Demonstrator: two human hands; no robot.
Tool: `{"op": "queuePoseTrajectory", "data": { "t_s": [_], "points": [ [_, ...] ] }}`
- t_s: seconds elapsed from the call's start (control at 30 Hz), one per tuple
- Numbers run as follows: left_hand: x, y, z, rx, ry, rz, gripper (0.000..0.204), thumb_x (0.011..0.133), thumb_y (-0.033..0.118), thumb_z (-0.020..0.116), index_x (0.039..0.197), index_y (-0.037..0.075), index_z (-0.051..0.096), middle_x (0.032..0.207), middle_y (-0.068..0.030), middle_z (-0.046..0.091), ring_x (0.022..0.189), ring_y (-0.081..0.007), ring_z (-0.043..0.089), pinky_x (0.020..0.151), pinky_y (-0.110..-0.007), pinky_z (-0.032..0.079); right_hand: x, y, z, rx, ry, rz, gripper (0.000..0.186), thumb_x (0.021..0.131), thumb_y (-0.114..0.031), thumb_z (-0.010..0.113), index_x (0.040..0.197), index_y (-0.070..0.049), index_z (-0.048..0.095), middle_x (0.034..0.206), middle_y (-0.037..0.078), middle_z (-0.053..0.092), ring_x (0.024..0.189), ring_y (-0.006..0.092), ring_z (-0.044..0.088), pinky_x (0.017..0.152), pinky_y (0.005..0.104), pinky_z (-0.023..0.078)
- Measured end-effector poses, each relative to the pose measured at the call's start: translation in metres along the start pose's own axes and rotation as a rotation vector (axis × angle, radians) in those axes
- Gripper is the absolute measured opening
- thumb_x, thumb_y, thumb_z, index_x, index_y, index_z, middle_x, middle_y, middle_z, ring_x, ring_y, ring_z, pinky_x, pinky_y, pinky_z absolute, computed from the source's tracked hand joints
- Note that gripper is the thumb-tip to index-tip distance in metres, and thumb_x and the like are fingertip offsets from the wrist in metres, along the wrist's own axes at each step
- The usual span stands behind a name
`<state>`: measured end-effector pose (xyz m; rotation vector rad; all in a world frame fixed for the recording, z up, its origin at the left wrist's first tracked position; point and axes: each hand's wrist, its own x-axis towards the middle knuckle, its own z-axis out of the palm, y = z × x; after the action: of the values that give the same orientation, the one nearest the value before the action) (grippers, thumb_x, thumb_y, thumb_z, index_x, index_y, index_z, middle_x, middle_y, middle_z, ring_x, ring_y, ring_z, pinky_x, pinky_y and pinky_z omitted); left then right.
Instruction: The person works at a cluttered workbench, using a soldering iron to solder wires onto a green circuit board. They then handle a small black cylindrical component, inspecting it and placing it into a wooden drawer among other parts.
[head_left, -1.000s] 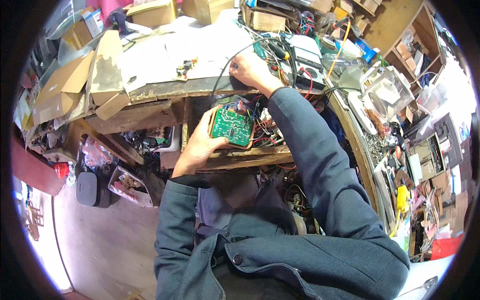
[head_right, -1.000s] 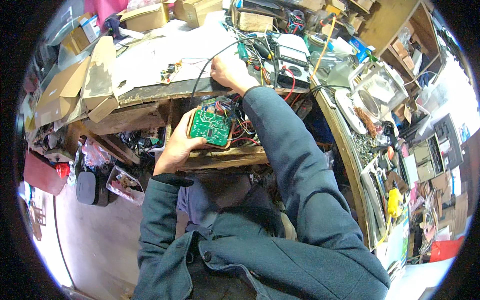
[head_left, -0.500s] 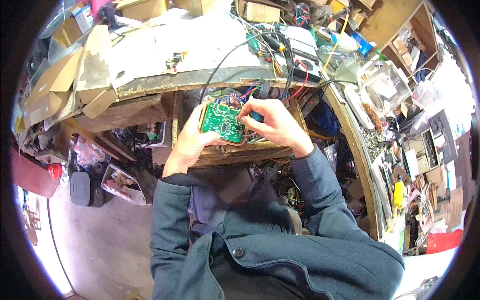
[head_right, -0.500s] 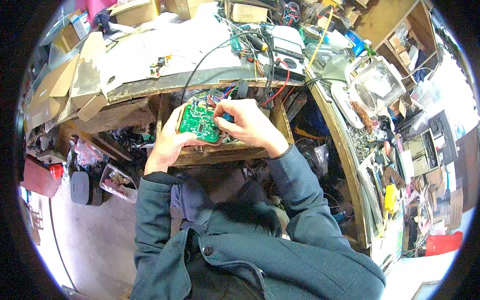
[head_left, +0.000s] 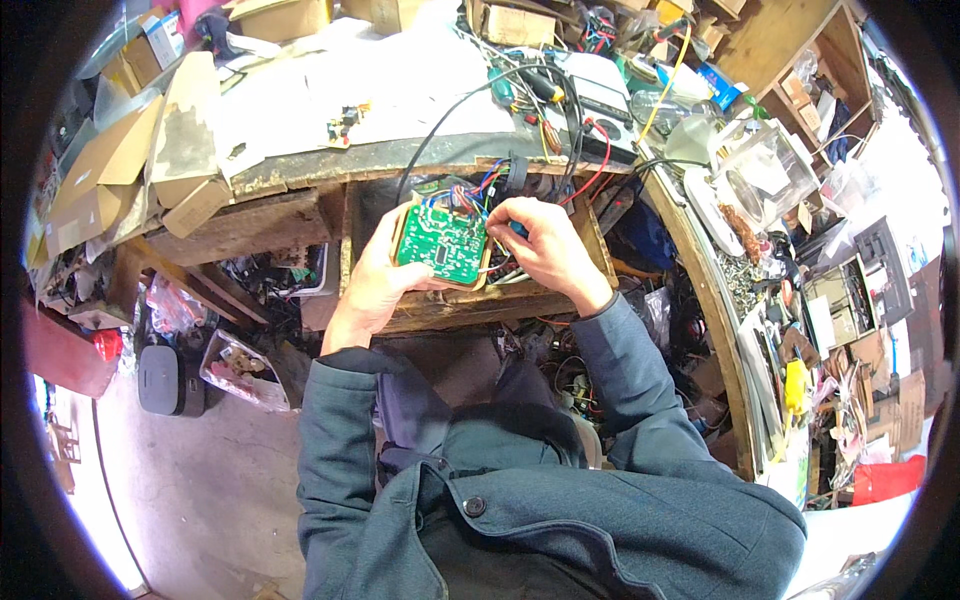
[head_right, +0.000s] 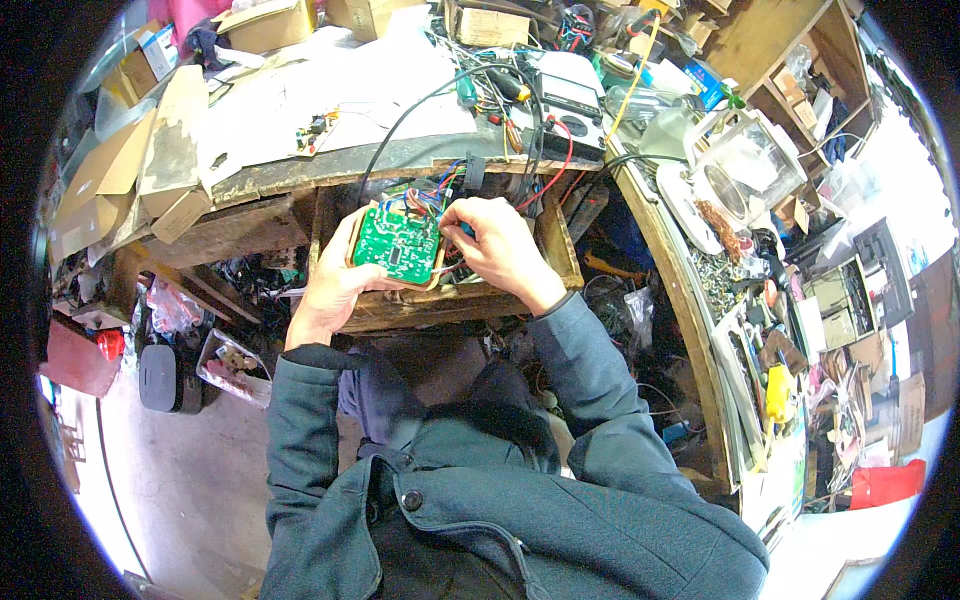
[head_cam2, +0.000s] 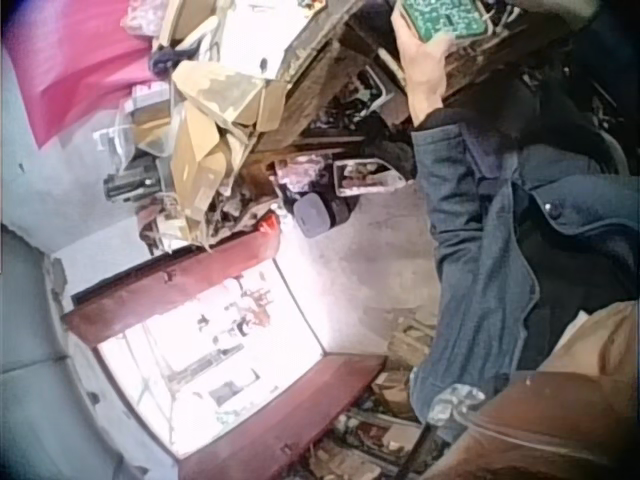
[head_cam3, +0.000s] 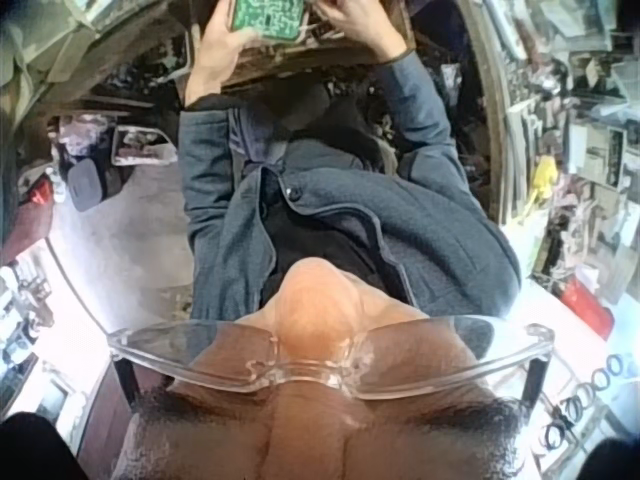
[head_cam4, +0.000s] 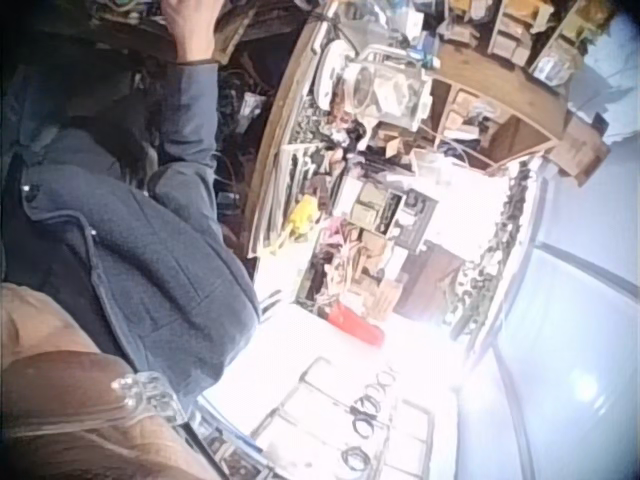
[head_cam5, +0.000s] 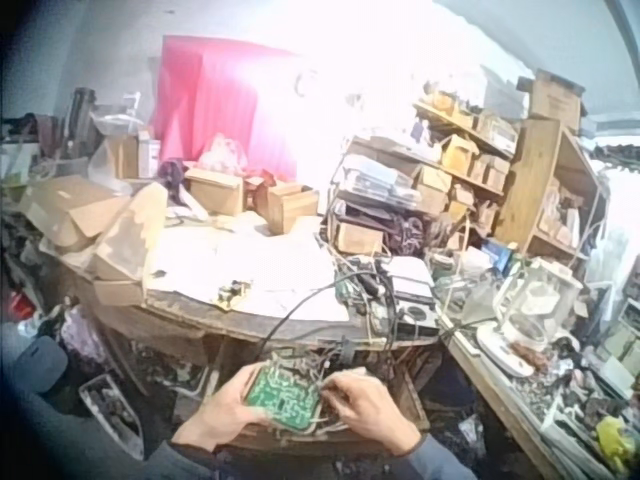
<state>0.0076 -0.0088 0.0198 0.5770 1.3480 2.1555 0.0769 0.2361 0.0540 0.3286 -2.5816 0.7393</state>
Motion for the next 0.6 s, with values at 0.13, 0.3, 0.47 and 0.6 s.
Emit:
{"op": "queuePoseTrajectory", "data": {
  "t_s": [0.13,0.3,0.47,0.6],
  "points": [
    [-0.001,0.001,0.001,-0.007,0.004,-0.009,0.081,0.076,-0.008,0.063,0.154,0.002,0.042,0.145,-0.0099,0.056,0.131,-0.0203,0.058,0.11,-0.036,0.05,-0.002,-0.005,0.007,-0.111,0.07,-0.05,0.008,0.092,-0.01,0.073,0.097,-0.005,0.071,0.086,0.012,0.067,0.082,0.031,0.068,0.072,0.0391,0.053],
    [-0.001,0.001,0.0,-0.006,0.002,0.002,0.08,0.077,-0.008,0.064,0.153,0.002,0.042,0.143,-0.0097,0.057,0.128,-0.0198,0.06,0.108,-0.036,0.053,-0.007,-0.007,0.014,-0.189,0.074,-0.003,0.005,0.094,-0.018,0.07,0.099,-0.017,0.071,0.091,0.007,0.065,0.087,0.0346,0.062,0.073,0.0447,0.053],
    [-0.001,0.0,-0.002,-0.008,-0.017,-0.016,0.078,0.079,-0.007,0.064,0.153,0.003,0.042,0.141,-0.0099,0.058,0.125,-0.0204,0.062,0.101,-0.038,0.059,-0.008,-0.012,0.017,-0.304,0.084,-0.017,0.012,0.089,-0.013,0.069,0.099,-0.018,0.072,0.096,0.004,0.067,0.088,0.0337,0.063,0.072,0.0436,0.055],
    [0.0,0.001,-0.002,0.017,-0.023,-0.035,0.077,0.081,-0.006,0.065,0.154,0.003,0.041,0.14,-0.0101,0.058,0.125,-0.0213,0.063,0.098,-0.039,0.061,-0.007,-0.013,0.015,-0.377,0.073,-0.068,0.012,0.088,-0.011,0.069,0.098,-0.016,0.072,0.096,0.004,0.068,0.088,0.0322,0.065,0.072,0.0421,0.057]
  ]
}}
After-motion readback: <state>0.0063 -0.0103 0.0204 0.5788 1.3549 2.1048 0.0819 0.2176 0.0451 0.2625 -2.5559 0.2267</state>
